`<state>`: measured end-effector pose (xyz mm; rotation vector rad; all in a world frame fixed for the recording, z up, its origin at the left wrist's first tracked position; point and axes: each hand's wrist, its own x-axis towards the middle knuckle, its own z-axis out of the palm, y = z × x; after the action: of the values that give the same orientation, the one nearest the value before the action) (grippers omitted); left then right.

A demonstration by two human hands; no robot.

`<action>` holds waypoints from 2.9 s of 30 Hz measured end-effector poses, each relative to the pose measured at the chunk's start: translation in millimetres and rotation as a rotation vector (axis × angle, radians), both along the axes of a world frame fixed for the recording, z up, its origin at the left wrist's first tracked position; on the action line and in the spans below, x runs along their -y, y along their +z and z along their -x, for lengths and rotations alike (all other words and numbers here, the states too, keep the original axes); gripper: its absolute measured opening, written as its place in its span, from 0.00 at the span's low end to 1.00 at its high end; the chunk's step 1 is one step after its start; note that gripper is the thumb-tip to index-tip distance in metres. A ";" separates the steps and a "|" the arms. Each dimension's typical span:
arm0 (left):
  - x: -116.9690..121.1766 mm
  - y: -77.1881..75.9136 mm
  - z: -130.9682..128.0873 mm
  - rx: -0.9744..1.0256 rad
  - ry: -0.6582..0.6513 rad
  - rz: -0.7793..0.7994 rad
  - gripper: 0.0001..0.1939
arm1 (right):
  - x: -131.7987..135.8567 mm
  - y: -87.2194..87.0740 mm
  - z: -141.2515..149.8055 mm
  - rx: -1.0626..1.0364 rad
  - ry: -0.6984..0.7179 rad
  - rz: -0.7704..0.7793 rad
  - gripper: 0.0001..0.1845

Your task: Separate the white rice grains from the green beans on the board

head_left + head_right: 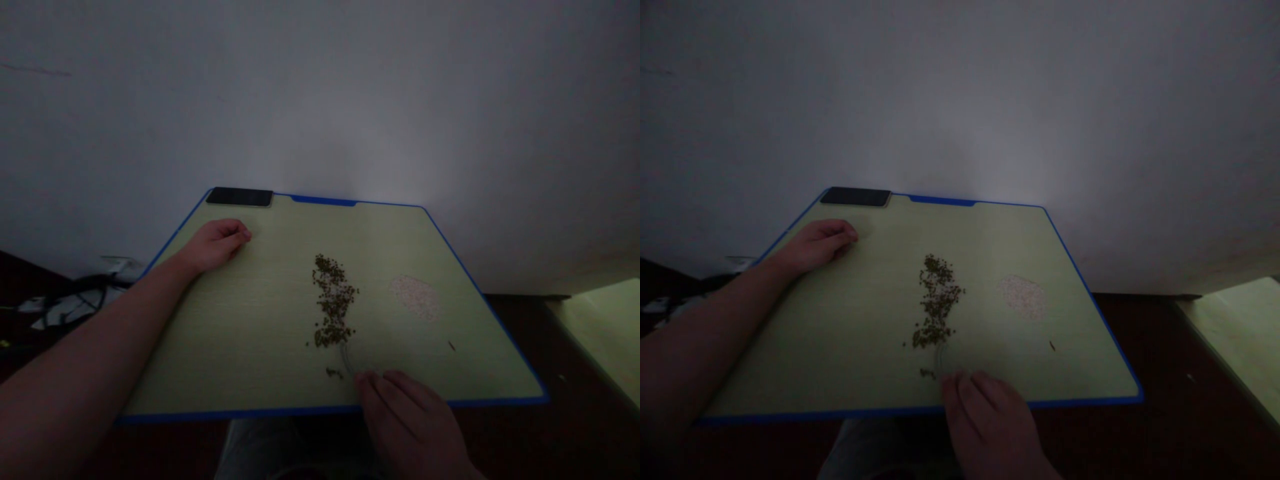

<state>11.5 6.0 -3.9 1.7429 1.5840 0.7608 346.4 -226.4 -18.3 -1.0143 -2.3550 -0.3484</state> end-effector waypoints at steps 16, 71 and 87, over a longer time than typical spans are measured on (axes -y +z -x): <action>3.7 5.0 -1.9 -0.026 -0.030 0.022 0.11 | -0.7 6.5 -19.0 -0.024 -0.087 -0.059 0.12; 1.0 3.7 -2.0 -0.018 -0.028 0.012 0.12 | -47.0 3.4 -32.9 0.172 -0.258 0.020 0.14; 3.0 5.7 -2.5 -0.015 -0.033 -0.008 0.12 | -39.5 19.3 -34.8 -0.013 0.041 0.080 0.12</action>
<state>14.0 3.0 1.8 1.7802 1.5597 0.7411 381.2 -186.9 0.9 -1.0008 -2.3908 -0.2329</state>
